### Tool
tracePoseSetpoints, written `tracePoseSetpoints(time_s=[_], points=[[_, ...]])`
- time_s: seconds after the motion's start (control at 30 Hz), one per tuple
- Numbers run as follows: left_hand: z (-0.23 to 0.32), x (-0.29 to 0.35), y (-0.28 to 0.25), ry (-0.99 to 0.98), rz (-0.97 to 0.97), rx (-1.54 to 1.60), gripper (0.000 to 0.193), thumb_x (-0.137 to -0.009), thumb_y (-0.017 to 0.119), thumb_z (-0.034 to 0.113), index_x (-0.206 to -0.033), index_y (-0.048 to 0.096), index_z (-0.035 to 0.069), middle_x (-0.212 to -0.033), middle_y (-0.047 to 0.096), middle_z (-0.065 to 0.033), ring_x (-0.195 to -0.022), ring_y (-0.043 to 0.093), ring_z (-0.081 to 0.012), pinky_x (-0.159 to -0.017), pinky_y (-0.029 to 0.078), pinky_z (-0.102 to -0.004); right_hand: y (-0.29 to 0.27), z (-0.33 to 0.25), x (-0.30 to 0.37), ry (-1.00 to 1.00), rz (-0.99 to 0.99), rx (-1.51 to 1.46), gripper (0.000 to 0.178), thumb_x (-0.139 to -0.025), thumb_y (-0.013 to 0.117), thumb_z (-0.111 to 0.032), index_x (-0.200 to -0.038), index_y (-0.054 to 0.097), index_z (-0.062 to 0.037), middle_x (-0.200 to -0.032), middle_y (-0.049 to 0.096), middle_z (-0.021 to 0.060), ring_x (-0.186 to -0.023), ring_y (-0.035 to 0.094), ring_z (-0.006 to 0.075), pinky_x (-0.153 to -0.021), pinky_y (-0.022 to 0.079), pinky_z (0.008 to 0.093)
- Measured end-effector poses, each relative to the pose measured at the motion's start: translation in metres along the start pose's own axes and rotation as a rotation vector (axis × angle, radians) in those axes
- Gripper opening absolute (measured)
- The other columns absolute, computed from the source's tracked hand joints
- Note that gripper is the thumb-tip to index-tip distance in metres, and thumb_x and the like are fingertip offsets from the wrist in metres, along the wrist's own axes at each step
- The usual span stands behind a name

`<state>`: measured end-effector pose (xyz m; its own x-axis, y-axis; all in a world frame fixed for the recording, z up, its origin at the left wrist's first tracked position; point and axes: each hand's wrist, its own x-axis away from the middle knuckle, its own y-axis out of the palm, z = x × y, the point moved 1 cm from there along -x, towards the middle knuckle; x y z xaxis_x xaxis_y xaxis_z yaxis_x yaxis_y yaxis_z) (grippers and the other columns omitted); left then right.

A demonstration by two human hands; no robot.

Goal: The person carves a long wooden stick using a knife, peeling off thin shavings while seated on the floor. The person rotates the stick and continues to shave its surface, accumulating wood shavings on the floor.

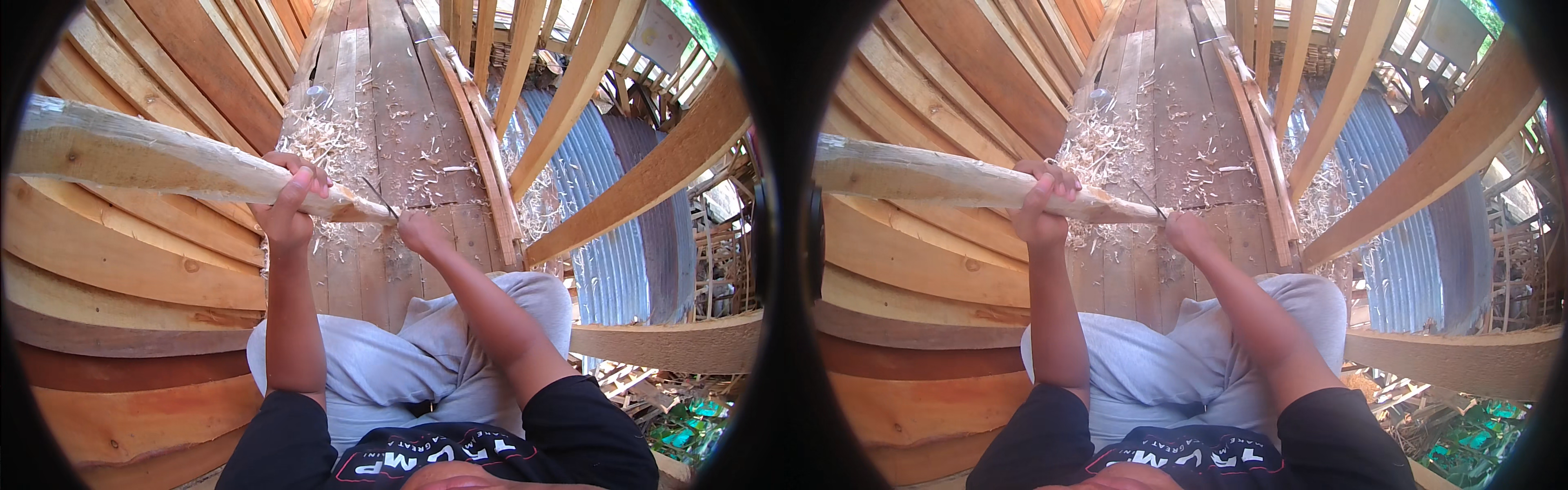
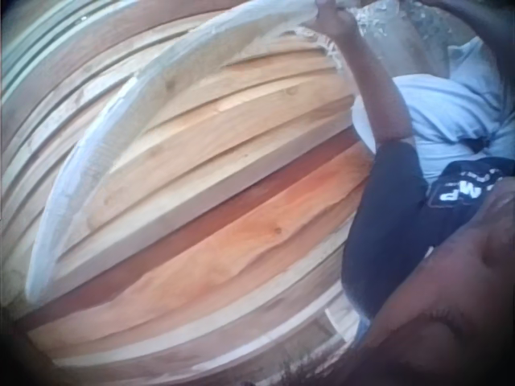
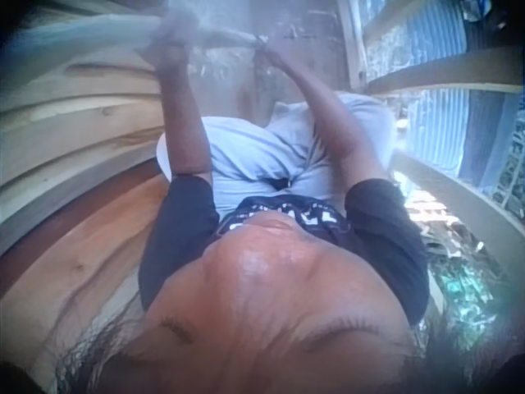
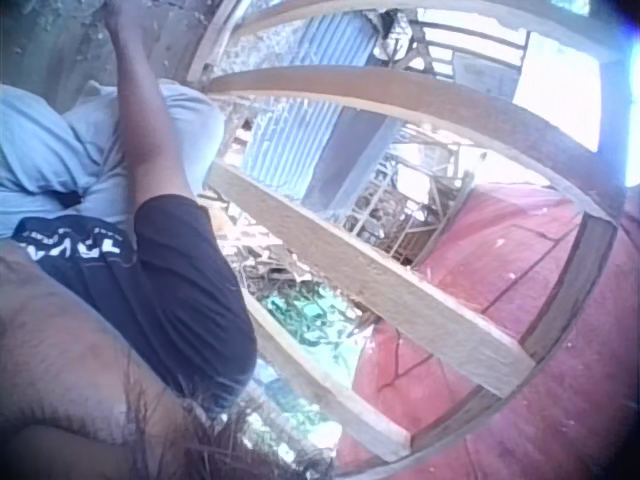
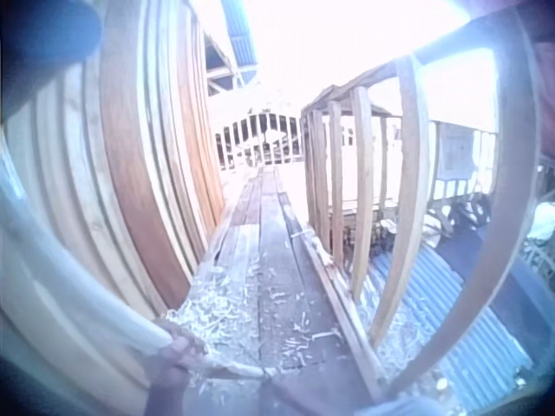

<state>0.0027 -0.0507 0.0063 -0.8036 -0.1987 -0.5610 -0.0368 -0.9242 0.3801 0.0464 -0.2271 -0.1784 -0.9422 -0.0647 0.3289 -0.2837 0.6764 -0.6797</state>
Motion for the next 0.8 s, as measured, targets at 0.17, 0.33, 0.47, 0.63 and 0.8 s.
tracePoseSetpoints(time_s=[0.17, 0.33, 0.47, 0.63, 0.8], points=[[0.000, 0.007, -0.003, 0.023, -0.054, -0.015, 0.008, -0.078, 0.056, 0.004, -0.083, 0.049, 0.003, -0.067, 0.053, -0.0082, -0.060, 0.053, -0.0162, -0.065, 0.048, -0.0341, -0.021, -0.019, 0.018, -0.141, -0.099, 0.055, 0.050, -0.091, 0.032, -0.032, -0.104, 0.065, 0.0038, -0.105, 0.062, 0.0309, -0.100, 0.060, 0.0454, -0.090, 0.045, 0.0505], [0.002, 0.012, -0.003, 0.022, -0.061, -0.027, 0.010, -0.078, 0.056, 0.004, -0.085, 0.048, 0.003, -0.068, 0.053, -0.0084, -0.060, 0.053, -0.0161, -0.064, 0.048, -0.0352, -0.028, -0.053, 0.036, -0.123, -0.025, -0.082, 0.044, -0.092, 0.034, -0.026, -0.101, 0.066, 0.0029, -0.102, 0.063, 0.0290, -0.097, 0.061, 0.0442, -0.088, 0.046, 0.0512], [-0.005, 0.004, -0.002, 0.034, -0.146, 0.036, 0.010, -0.079, 0.056, 0.003, -0.085, 0.049, 0.002, -0.069, 0.054, -0.0090, -0.061, 0.055, -0.0173, -0.064, 0.048, -0.0345, 0.016, 0.030, -0.030, -0.085, -0.088, 0.093, 0.048, -0.094, 0.029, -0.027, -0.110, 0.064, 0.0020, -0.114, 0.061, 0.0267, -0.105, 0.060, 0.0409, -0.094, 0.044, 0.0502], [-0.002, 0.007, 0.005, 0.007, -0.127, -0.008, 0.012, -0.078, 0.060, 0.001, -0.085, 0.050, 0.002, -0.070, 0.056, -0.0102, -0.062, 0.056, -0.0177, -0.064, 0.048, -0.0339, 0.017, 0.021, -0.021, -0.058, -0.083, 0.121, 0.047, -0.094, 0.029, -0.027, -0.109, 0.064, 0.0010, -0.116, 0.061, 0.0238, -0.107, 0.060, 0.0398, -0.094, 0.044, 0.0503], [-0.004, 0.015, -0.003, 0.015, -0.055, 0.008, 0.012, -0.078, 0.060, 0.000, -0.085, 0.050, 0.002, -0.070, 0.055, -0.0097, -0.060, 0.056, -0.0172, -0.064, 0.049, -0.0340, -0.030, -0.030, 0.019, -0.209, -0.126, 0.192, 0.045, -0.091, 0.035, -0.026, -0.100, 0.065, 0.0059, -0.108, 0.061, 0.0294, -0.101, 0.060, 0.0458, -0.089, 0.047, 0.0493]])
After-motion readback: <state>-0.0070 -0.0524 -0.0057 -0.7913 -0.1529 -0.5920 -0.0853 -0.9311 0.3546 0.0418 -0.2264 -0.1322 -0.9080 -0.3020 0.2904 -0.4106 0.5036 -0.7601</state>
